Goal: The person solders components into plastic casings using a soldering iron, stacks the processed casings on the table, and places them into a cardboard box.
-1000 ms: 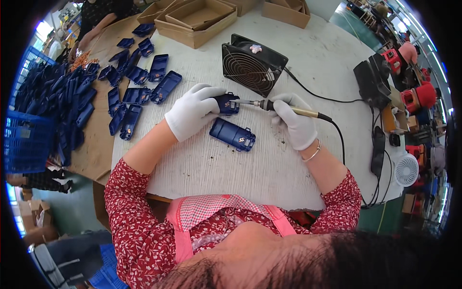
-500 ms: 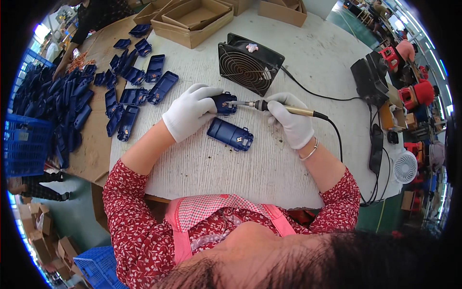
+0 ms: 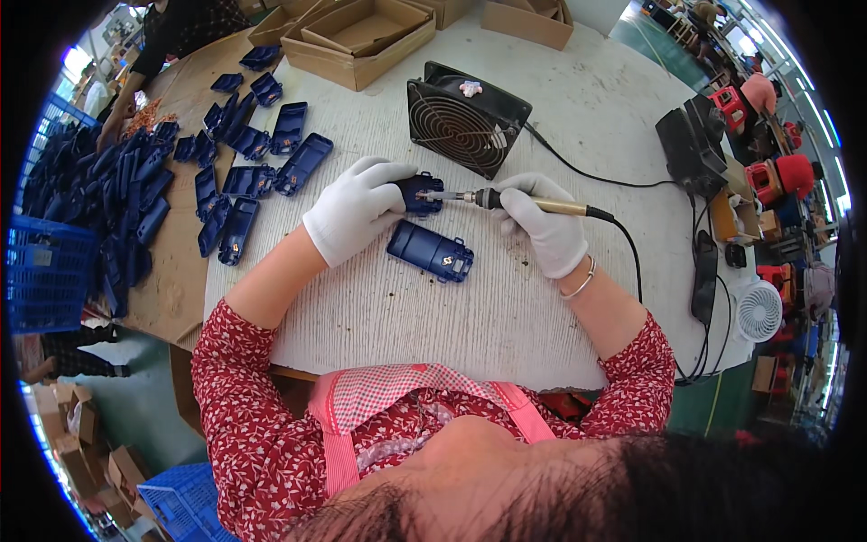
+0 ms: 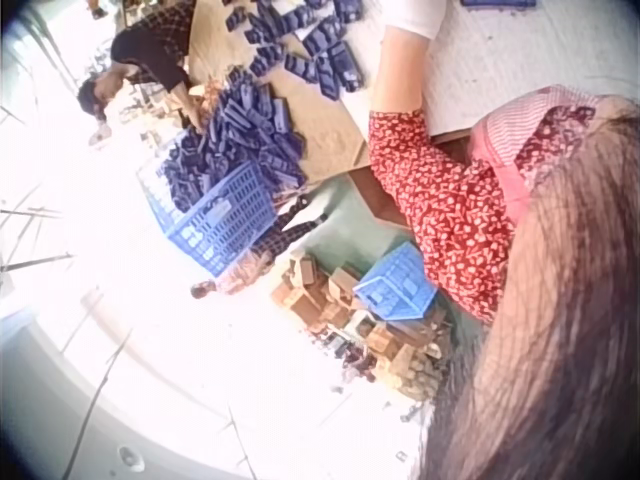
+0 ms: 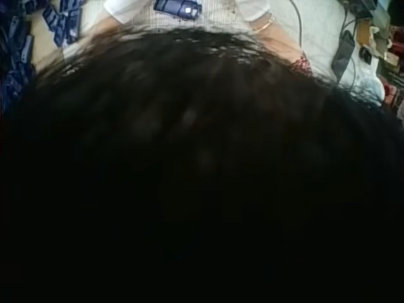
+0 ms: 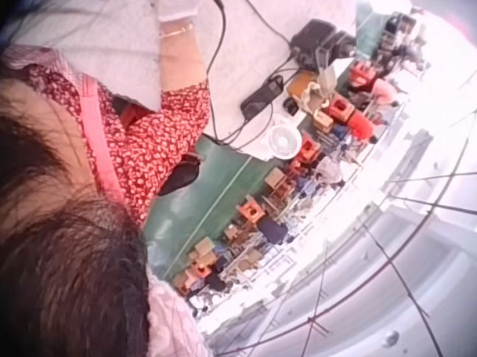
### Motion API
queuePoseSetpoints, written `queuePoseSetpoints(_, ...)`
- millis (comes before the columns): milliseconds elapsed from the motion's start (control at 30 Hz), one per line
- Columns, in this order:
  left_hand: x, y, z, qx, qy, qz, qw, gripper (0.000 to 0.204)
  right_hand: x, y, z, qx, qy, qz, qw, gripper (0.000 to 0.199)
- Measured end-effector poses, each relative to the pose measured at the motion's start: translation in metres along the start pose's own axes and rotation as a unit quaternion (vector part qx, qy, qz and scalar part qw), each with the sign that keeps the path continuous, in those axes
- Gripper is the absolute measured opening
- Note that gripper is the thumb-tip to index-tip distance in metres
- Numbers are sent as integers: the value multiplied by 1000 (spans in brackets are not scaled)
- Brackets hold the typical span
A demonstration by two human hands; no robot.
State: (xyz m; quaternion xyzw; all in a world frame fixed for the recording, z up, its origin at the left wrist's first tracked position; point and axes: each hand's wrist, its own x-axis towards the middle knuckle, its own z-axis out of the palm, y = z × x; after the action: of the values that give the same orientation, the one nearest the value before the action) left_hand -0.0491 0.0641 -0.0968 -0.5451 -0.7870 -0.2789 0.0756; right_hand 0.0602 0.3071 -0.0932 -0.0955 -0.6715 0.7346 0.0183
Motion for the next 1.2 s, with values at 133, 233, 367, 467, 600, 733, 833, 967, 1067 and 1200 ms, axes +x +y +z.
queuePoseSetpoints(133, 0, 0, 0, 1, -3, -7, 1000, 11, 0, 2, 1, -5, -1, -13, 1000, 15)
queuePoseSetpoints(233, 0, -1, 0, 1, -6, -6, 1000, 11, 0, 1, 1, -12, -6, -16, 1000, 15)
queuePoseSetpoints(367, 0, 0, 0, 5, 8, 6, 1000, 12, 0, 0, 2, -15, -16, -18, 1000, 15)
queuePoseSetpoints(467, 0, 0, 0, 4, 8, 7, 1000, 12, -1, -1, 3, -13, -13, -14, 1000, 14)
queuePoseSetpoints(600, 0, 0, -1, -25, -12, 3, 1000, 15, -3, 0, 2, -5, 13, 6, 1000, 16)
queuePoseSetpoints(733, -4, -4, -14, -64, -87, 16, 994, 11, 5, 6, 1, 109, 46, -42, 992, 19)
queuePoseSetpoints(833, -7, -29, -38, -19, -58, -50, 997, 34, 7, 9, -1, 129, 47, -49, 989, 17)
queuePoseSetpoints(967, -12, -87, -84, 282, 25, -204, 937, 70, 6, 9, -3, 123, 45, -40, 991, 18)
queuePoseSetpoints(1067, -20, -133, -118, 377, 2, -397, 837, 79, 6, 7, -2, 136, 41, -35, 989, 18)
queuePoseSetpoints(1200, -41, -179, -146, 248, 17, -608, 754, 80, 6, 7, -1, 143, 39, -19, 989, 18)
